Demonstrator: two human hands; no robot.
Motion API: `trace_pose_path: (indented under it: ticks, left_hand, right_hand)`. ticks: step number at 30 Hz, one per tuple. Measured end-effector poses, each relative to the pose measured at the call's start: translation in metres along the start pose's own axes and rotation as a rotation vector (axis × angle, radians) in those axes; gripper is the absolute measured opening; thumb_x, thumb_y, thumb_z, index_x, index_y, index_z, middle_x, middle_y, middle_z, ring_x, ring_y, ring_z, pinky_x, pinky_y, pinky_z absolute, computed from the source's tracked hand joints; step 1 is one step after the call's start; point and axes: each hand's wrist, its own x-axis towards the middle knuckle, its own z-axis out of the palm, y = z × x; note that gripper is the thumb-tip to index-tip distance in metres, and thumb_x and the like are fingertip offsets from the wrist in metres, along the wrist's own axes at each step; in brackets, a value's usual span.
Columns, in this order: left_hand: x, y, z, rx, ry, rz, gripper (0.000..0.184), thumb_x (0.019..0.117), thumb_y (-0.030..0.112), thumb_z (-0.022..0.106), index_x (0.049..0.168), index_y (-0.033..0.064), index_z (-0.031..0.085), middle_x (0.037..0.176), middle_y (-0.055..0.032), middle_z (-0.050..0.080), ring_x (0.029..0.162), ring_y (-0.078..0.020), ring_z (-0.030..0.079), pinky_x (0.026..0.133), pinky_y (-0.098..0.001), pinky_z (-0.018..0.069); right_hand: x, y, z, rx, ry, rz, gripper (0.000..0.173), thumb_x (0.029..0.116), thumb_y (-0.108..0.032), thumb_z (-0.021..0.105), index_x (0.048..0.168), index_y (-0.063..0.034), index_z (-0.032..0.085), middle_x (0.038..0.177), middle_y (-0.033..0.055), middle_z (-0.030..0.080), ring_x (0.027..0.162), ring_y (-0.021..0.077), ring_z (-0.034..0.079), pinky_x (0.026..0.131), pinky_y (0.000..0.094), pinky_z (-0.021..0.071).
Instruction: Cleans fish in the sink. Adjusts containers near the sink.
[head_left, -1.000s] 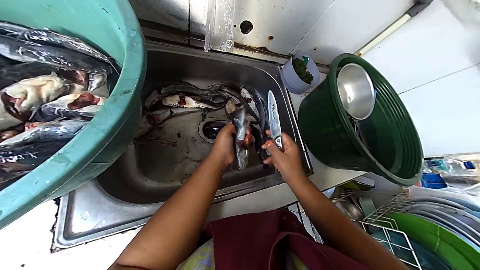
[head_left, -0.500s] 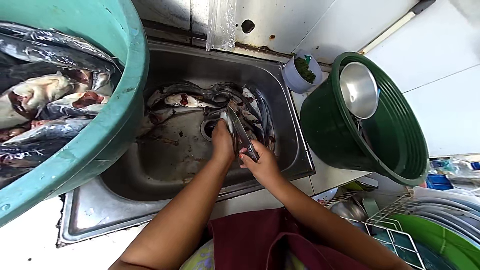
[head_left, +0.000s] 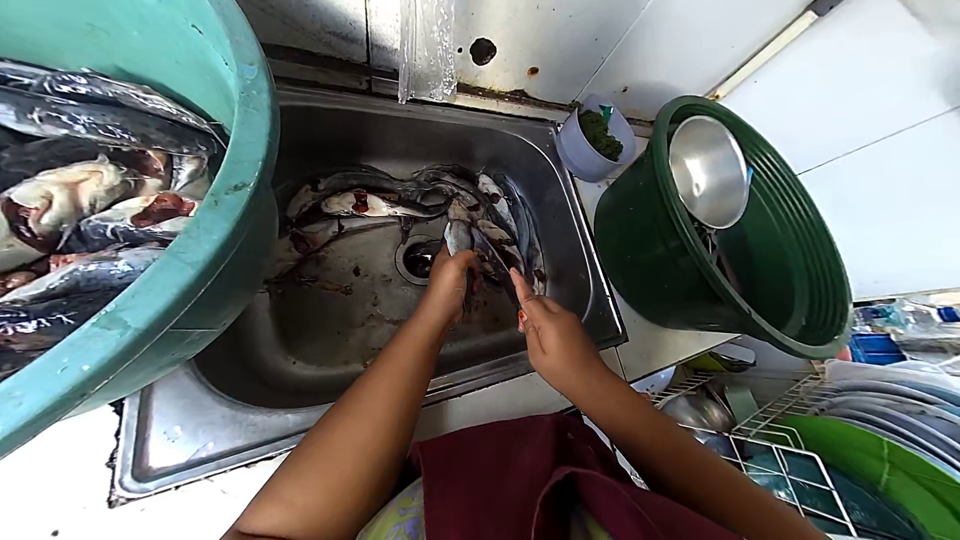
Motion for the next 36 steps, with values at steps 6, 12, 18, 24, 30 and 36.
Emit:
trace_pose_path:
  ticks: [6,12,18,24,30,36]
  left_hand:
    - [-0.004,-0.008,0.005,0.223,-0.027,0.068,0.022,0.0841,0.005,0.051,0.106,0.0082,0.055,0.070,-0.0012,0.053,0.052,-0.0094,0.048,0.048,-0.0249,0.0396]
    - [-0.007,-0.013,0.002,0.293,-0.059,0.155,0.025,0.0809,0.010,0.053,0.105,0.0103,0.059,0.072,-0.0027,0.059,0.053,-0.0109,0.052,0.046,-0.0287,0.0419]
    - [-0.004,-0.008,0.000,0.125,-0.067,0.103,0.026,0.0805,0.005,0.050,0.106,0.0101,0.054,0.065,-0.0019,0.051,0.048,-0.0104,0.045,0.044,-0.0253,0.0363]
    - [-0.006,-0.009,0.003,0.405,-0.080,0.229,0.023,0.0868,0.008,0.052,0.108,0.0058,0.061,0.075,-0.0051,0.060,0.056,-0.0127,0.054,0.050,-0.0318,0.0446]
    - [0.001,-0.013,-0.003,0.442,-0.102,0.308,0.038,0.0809,0.011,0.055,0.117,0.0029,0.063,0.092,-0.0068,0.067,0.074,-0.0117,0.062,0.065,-0.0345,0.0523]
    - [-0.008,0.002,0.001,0.189,-0.072,0.114,0.037,0.0807,0.005,0.050,0.117,0.0091,0.054,0.075,-0.0023,0.056,0.052,-0.0096,0.047,0.045,-0.0248,0.0388]
  right_hand:
    - [0.024,-0.024,0.001,-0.191,0.021,0.060,0.063,0.1011,-0.005,0.051,0.162,-0.0143,0.035,0.104,0.0180,0.070,0.080,0.0330,0.071,0.069,0.0481,0.0593]
    - [0.058,-0.033,0.000,-0.153,0.084,-0.011,0.066,0.1011,-0.003,0.052,0.163,-0.0149,0.031,0.113,0.0184,0.068,0.084,0.0327,0.072,0.069,0.0485,0.0601]
    - [0.003,-0.014,0.004,-0.144,0.055,-0.019,0.063,0.0999,-0.003,0.048,0.161,-0.0127,0.035,0.103,0.0177,0.070,0.079,0.0309,0.071,0.070,0.0465,0.0601]
    - [0.040,-0.030,0.000,-0.115,0.084,0.022,0.062,0.1015,-0.003,0.051,0.161,-0.0117,0.036,0.105,0.0192,0.070,0.080,0.0341,0.071,0.069,0.0504,0.0600]
    - [0.058,-0.029,-0.007,0.001,0.059,-0.002,0.062,0.1048,-0.004,0.048,0.164,-0.0144,0.030,0.116,0.0204,0.069,0.093,0.0364,0.071,0.080,0.0535,0.0593]
    - [-0.010,-0.006,-0.007,0.029,-0.033,0.032,0.058,0.1037,-0.008,0.042,0.161,-0.0136,0.037,0.111,0.0182,0.071,0.089,0.0311,0.071,0.080,0.0490,0.0589]
